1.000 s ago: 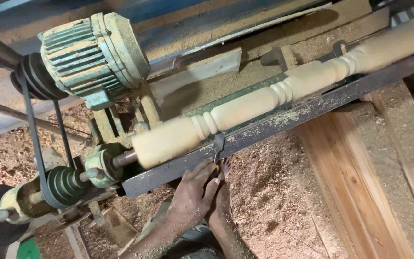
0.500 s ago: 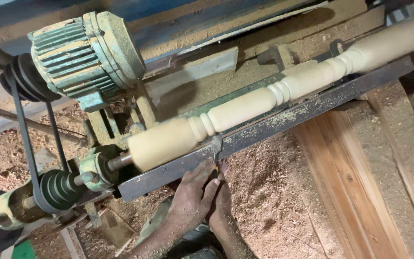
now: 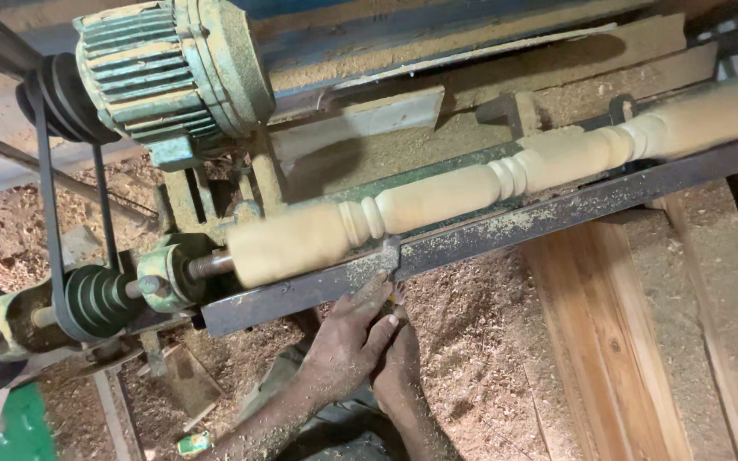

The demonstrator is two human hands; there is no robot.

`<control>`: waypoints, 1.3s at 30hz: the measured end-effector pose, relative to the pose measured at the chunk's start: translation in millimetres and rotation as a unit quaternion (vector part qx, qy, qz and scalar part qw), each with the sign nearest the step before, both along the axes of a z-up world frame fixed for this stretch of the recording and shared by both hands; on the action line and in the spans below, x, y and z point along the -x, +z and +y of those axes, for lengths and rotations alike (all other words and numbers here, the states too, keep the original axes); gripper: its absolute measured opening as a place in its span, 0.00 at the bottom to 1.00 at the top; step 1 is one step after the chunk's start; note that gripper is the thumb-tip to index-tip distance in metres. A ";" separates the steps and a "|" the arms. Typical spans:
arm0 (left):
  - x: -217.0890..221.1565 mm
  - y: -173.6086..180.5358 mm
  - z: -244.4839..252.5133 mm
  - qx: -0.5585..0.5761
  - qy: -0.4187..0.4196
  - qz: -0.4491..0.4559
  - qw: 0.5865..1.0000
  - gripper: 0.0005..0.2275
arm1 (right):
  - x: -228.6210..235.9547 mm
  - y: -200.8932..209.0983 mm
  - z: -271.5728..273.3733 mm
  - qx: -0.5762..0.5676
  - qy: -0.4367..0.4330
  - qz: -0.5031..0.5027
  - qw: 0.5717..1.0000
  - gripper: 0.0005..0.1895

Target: The person shapes a piece of wood rotating on a lathe by pressing a chisel against it, creating decorative grooves.

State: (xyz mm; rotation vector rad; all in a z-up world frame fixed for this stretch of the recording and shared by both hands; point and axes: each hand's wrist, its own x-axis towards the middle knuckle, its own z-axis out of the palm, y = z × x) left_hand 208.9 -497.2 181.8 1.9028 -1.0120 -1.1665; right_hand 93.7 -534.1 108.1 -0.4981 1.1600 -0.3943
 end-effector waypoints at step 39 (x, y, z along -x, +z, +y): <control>59.5 -8.6 -30.1 0.028 0.123 -0.027 0.992 0.27 | 43.5 23.6 -68.4 0.052 0.271 0.168 0.946 0.20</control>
